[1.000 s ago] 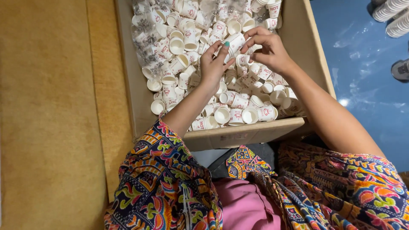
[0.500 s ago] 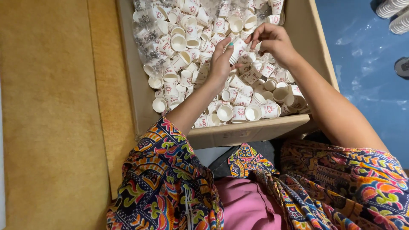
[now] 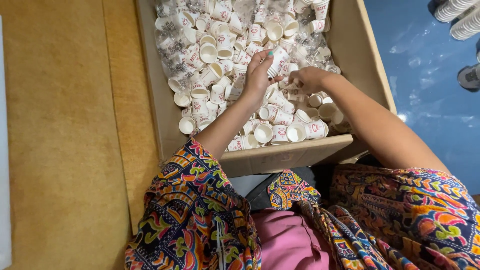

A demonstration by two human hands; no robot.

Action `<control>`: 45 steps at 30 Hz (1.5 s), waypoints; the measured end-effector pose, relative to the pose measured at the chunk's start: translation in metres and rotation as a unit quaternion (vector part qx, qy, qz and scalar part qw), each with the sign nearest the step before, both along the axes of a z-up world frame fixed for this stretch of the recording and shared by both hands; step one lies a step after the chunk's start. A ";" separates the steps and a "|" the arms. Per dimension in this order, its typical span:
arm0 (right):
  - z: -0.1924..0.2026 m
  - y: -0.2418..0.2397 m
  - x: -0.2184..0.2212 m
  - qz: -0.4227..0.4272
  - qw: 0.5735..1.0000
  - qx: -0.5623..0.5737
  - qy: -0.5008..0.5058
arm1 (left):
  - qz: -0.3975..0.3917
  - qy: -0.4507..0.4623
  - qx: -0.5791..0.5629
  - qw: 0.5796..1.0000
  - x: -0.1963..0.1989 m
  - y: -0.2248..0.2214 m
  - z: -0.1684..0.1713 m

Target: Sorting and stacking small paper cups from a large box into organized piles or packaging.

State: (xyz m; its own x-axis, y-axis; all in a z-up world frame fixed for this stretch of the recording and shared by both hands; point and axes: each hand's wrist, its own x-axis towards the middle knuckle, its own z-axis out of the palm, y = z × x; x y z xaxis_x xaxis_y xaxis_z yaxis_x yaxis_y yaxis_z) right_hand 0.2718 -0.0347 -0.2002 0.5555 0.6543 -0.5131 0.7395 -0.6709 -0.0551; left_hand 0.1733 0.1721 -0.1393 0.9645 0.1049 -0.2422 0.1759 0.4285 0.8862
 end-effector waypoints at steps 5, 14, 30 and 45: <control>0.039 0.022 -0.033 0.013 0.995 -0.092 0.044 | -0.018 0.011 0.003 1.000 -0.003 -0.002 0.003; 0.099 0.004 -0.012 -0.270 0.670 0.640 0.262 | -0.011 0.010 -0.002 1.000 0.001 -0.001 -0.004; 0.109 0.027 -0.046 -0.196 0.694 0.628 0.292 | 0.030 -0.081 -0.031 0.996 0.005 0.011 0.025; 0.133 0.219 -0.101 0.183 0.940 0.282 0.055 | 0.310 -0.279 -0.100 0.903 0.000 0.093 0.078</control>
State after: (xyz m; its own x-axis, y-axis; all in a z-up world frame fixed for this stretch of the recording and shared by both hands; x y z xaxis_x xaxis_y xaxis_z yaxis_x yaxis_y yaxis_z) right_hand 0.1703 0.1840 -0.0668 0.2038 0.9766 -0.0685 0.8843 -0.2136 -0.4152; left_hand 0.1731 0.2650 -0.0615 0.7134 0.6746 0.1896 -0.6028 0.4529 0.6569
